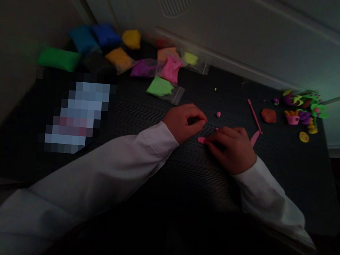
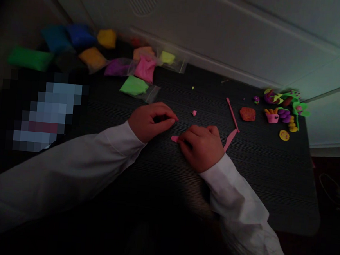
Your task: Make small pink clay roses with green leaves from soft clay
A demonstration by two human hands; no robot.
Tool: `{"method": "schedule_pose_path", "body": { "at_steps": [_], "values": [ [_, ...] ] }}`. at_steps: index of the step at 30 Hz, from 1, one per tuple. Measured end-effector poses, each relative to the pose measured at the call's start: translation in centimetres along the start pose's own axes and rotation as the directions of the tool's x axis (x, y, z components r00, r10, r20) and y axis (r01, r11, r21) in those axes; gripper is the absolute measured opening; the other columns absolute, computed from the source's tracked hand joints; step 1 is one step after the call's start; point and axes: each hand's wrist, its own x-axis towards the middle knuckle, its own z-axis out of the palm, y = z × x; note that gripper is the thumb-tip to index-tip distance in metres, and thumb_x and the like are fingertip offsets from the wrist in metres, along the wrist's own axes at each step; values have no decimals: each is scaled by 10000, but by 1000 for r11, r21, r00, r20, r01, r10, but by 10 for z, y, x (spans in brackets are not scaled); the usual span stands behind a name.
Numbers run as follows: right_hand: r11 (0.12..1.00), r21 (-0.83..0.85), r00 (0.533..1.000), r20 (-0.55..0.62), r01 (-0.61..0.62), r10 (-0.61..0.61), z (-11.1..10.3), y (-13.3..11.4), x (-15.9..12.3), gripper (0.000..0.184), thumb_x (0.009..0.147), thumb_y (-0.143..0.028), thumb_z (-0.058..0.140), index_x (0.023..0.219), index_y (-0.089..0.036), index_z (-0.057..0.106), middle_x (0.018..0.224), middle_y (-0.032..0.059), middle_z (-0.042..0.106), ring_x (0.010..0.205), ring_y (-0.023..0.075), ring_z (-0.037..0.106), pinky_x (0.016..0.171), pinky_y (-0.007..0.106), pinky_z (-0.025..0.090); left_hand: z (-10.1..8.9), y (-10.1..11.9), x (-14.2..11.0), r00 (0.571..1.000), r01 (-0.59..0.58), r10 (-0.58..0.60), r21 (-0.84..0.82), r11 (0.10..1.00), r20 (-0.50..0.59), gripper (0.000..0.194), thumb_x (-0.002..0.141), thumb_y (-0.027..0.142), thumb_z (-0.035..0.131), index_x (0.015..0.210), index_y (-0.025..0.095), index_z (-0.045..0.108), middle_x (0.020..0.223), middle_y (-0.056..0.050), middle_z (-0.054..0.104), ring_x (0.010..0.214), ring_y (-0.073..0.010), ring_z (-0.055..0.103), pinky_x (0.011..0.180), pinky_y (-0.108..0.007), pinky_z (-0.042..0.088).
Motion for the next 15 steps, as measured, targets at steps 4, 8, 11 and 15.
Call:
{"method": "schedule_pose_path", "body": {
  "at_steps": [4, 8, 11, 15],
  "values": [
    [999, 18, 1000, -13, -28, 28, -5, 5, -3, 156, 758, -294, 462, 797, -224, 596, 814, 15, 593, 784, 164, 527, 718, 327, 261, 1, -4, 1, 985, -138, 127, 90, 986, 115, 116, 662, 239, 561, 701, 155, 631, 758, -27, 608, 755, -129, 529, 735, -279, 389],
    [999, 0, 998, 18, -52, 52, -8, 11, -6, 161, 750, -299, 467, 793, -228, 605, 796, 12, 595, 745, 158, 534, 709, 329, 265, 0, -5, 0, 958, -217, 192, 102, 971, 212, 138, 666, 306, 567, 704, 198, 643, 787, -16, 595, 783, -136, 512, 754, -289, 371],
    [999, -13, 998, 42, -50, 50, -8, 11, -6, 173, 756, -295, 455, 798, -230, 610, 798, 11, 598, 745, 156, 533, 719, 335, 255, 0, -6, -1, 944, -257, 225, 113, 960, 241, 146, 673, 321, 558, 717, 216, 651, 800, -17, 585, 799, -141, 501, 757, -292, 361],
    [999, -24, 997, 56, -43, 44, -6, 9, -6, 189, 761, -294, 446, 819, -233, 615, 795, 11, 599, 757, 157, 530, 716, 331, 244, 2, -9, -2, 926, -314, 277, 116, 942, 255, 144, 683, 319, 547, 724, 234, 655, 796, -11, 577, 790, -137, 495, 760, -297, 352]
  ]
}}
